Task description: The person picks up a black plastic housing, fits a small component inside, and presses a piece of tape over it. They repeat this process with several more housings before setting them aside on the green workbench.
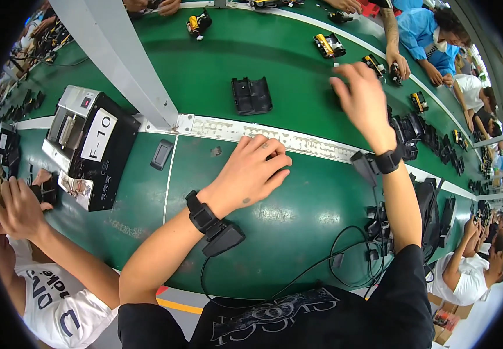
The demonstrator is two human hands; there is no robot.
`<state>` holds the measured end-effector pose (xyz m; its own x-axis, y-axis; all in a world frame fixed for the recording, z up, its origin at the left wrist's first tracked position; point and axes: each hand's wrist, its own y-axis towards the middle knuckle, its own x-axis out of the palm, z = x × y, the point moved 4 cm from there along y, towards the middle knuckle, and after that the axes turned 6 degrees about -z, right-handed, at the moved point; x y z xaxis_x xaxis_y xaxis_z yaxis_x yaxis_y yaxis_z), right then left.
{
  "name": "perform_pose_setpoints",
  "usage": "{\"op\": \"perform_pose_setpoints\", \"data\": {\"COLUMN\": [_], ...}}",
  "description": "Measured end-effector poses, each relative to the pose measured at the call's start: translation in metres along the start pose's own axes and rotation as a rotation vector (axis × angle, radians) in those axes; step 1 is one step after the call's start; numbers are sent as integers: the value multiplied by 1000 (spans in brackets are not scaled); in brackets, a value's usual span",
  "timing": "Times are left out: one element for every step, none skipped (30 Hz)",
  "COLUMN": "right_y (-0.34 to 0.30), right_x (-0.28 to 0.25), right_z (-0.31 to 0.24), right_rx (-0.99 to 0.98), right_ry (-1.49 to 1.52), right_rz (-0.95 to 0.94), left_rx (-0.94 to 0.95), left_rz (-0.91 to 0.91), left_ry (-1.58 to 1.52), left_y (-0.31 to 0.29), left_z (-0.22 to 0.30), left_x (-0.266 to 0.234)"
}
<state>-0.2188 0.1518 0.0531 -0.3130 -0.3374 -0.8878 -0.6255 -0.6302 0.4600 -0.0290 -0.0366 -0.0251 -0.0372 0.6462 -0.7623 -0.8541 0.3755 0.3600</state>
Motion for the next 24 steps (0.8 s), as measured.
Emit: {"op": "perform_pose_setpoints", "data": {"right_y": [7,15,20,25,29,32,36,39,42,43,43,41,38,36,33,26,23,23,20,15,6,0,-4,-8], "right_x": [7,15,23,30,34,43,53,60,61,64,67,66,64,60,56,53,54,54,49,41,34,31,33,34], "right_z": [-23,-49,-77,-99,-107,-114,-123,-131,-135,-131,-125,-118,-110,-98,-81,-68,-60,-51,-39,-28,-20,-15,-15,-12], "right_rx": [-36,-68,-116,-171,-182,-158,-142,-127,-152,-128,-103,-95,-80,-94,-77,-39,-19,-23,-16,-16,11,103,187,268], "right_ry": [127,249,270,294,296,259,230,199,207,219,225,248,271,273,210,137,125,131,126,119,95,17,-46,-105], "right_rz": [-60,-122,-185,-245,-241,-282,-325,-368,-368,-476,-587,-568,-547,-545,-564,-588,-593,-547,-502,-456,-459,-514,-566,-617], "left_rx": [-8,-4,2,4,0,14,16,17,-3,12,28,46,31,26,27,44,60,43,37,28,58,44,19,-10], "left_rz": [-3,7,17,31,38,30,23,17,30,46,62,76,87,79,67,49,45,46,46,50,46,35,22,9], "left_ry": [3,8,10,18,27,23,25,25,36,38,37,35,44,45,37,14,-1,-7,-20,-31,-53,-49,-33,-15], "left_y": [-1,-3,-4,-6,-4,-2,-2,-3,-4,-6,-7,-9,-10,-10,-9,-5,-4,-7,-9,-6,-4,-2,-4,-2], "left_z": [-2,-3,-3,-4,-4,-3,-2,-2,-3,-3,-2,-2,-2,-2,-2,0,0,-4,-4,-6,-3,-1,-3,-6], "left_x": [0,-1,-2,-3,-4,-3,-2,-1,-1,0,1,1,0,-1,0,4,4,1,-3,-3,0,2,1,2]}}
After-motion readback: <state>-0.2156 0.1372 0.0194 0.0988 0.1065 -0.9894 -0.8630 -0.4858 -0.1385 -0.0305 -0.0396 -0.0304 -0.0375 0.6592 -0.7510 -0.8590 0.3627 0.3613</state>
